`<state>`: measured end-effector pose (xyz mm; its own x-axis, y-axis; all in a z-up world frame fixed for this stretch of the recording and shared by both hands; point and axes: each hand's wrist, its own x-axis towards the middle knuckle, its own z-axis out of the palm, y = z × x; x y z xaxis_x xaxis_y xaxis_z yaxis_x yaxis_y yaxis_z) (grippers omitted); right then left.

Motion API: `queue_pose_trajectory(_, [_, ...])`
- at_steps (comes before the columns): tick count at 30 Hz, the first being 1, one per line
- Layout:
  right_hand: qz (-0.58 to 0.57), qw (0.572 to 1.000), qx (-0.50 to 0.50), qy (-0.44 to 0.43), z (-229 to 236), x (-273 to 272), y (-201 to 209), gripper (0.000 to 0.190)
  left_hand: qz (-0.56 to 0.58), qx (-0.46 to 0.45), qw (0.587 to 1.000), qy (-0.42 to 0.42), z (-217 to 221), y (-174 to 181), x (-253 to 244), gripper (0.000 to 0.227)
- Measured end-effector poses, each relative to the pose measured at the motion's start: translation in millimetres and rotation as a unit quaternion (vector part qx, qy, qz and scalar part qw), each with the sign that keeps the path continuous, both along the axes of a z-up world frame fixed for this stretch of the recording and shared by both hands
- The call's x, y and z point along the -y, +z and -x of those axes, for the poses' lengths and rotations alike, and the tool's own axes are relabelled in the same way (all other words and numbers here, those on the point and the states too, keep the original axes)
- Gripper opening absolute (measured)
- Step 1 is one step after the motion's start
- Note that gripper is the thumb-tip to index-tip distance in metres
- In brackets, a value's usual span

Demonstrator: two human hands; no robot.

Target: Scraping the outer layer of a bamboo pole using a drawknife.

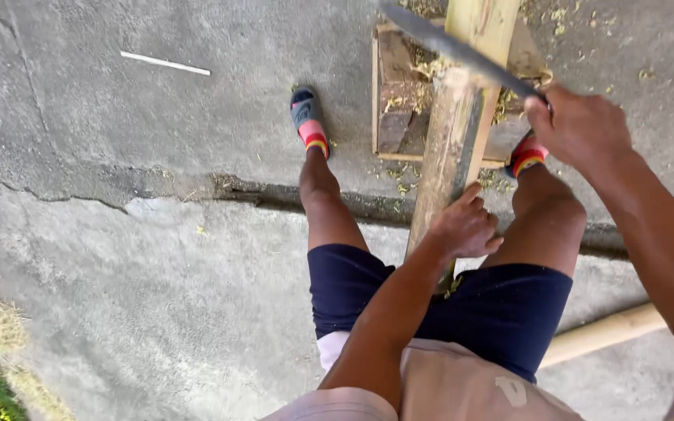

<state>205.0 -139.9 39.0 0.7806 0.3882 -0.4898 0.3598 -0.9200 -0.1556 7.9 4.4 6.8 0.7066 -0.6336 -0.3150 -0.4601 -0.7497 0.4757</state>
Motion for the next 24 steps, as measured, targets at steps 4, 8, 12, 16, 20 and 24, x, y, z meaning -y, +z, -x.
queue_pose_trajectory(4, [0.011,0.999,0.027,-0.023,-26,19,3,0.055,0.000,0.002,1.000,0.008,-8,-1,-3,0.056])
queue_pose_trajectory(8, [0.021,0.998,-0.001,-0.054,-23,26,-3,0.052,-0.015,-0.032,0.999,-0.014,-10,11,-5,0.057])
queue_pose_trajectory(12, [-0.053,0.987,0.141,-0.057,-23,68,-29,0.052,-0.011,-0.004,1.000,-0.002,1,-1,0,0.057])
queue_pose_trajectory(16, [0.023,0.999,0.002,0.022,-11,38,-12,0.055,-0.016,-0.004,1.000,-0.008,-6,-1,-4,0.057])
queue_pose_trajectory(20, [-0.010,0.997,0.064,-0.033,-3,54,-58,0.060,0.017,-0.001,1.000,0.013,3,-7,2,0.054])
queue_pose_trajectory(24, [0.001,0.999,-0.009,-0.034,1,13,-27,0.051,0.014,0.023,1.000,0.013,10,-17,7,0.055])
